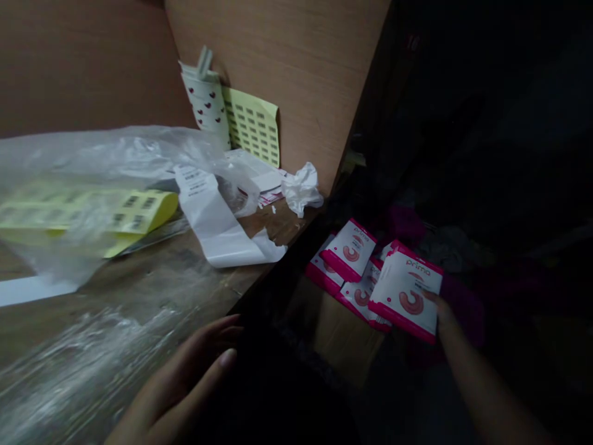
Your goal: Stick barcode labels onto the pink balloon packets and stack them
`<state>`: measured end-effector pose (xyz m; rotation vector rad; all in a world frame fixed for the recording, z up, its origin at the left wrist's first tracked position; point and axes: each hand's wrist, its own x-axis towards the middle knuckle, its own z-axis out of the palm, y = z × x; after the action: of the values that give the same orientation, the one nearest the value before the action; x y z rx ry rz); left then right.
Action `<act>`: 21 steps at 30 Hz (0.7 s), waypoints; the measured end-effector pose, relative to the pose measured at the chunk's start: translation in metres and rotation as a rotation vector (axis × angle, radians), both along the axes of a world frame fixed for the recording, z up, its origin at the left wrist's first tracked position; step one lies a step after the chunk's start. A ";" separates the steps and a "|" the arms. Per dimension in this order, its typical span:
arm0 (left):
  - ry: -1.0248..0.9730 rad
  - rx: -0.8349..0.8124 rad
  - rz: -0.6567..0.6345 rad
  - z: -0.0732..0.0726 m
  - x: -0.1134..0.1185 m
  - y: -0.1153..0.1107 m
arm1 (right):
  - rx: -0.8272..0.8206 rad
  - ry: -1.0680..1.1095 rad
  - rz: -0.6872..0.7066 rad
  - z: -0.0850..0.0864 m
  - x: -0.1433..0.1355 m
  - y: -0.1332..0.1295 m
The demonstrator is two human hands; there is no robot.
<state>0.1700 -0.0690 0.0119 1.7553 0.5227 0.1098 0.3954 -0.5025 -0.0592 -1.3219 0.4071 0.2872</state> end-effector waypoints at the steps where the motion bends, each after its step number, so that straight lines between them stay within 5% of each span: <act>1: 0.022 -0.009 -0.061 0.001 0.013 -0.006 | 0.005 0.005 -0.004 -0.005 0.007 0.001; 6: -0.028 0.039 -0.230 -0.007 0.113 -0.040 | 0.044 0.022 0.009 -0.024 0.039 0.025; 13: -0.021 -0.038 -0.180 -0.056 0.261 -0.079 | 0.086 0.010 -0.014 -0.043 0.040 0.038; 16: 0.020 -0.138 -0.214 -0.076 0.285 -0.093 | 0.114 0.011 -0.032 -0.046 0.041 0.044; 21: 0.068 -0.276 -0.201 -0.098 0.285 -0.089 | 0.142 0.035 0.005 -0.041 0.058 0.055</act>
<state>0.4554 -0.1584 -0.0866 1.5344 0.3878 -0.1577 0.4538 -0.4479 -0.1006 -1.1807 0.4057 0.3371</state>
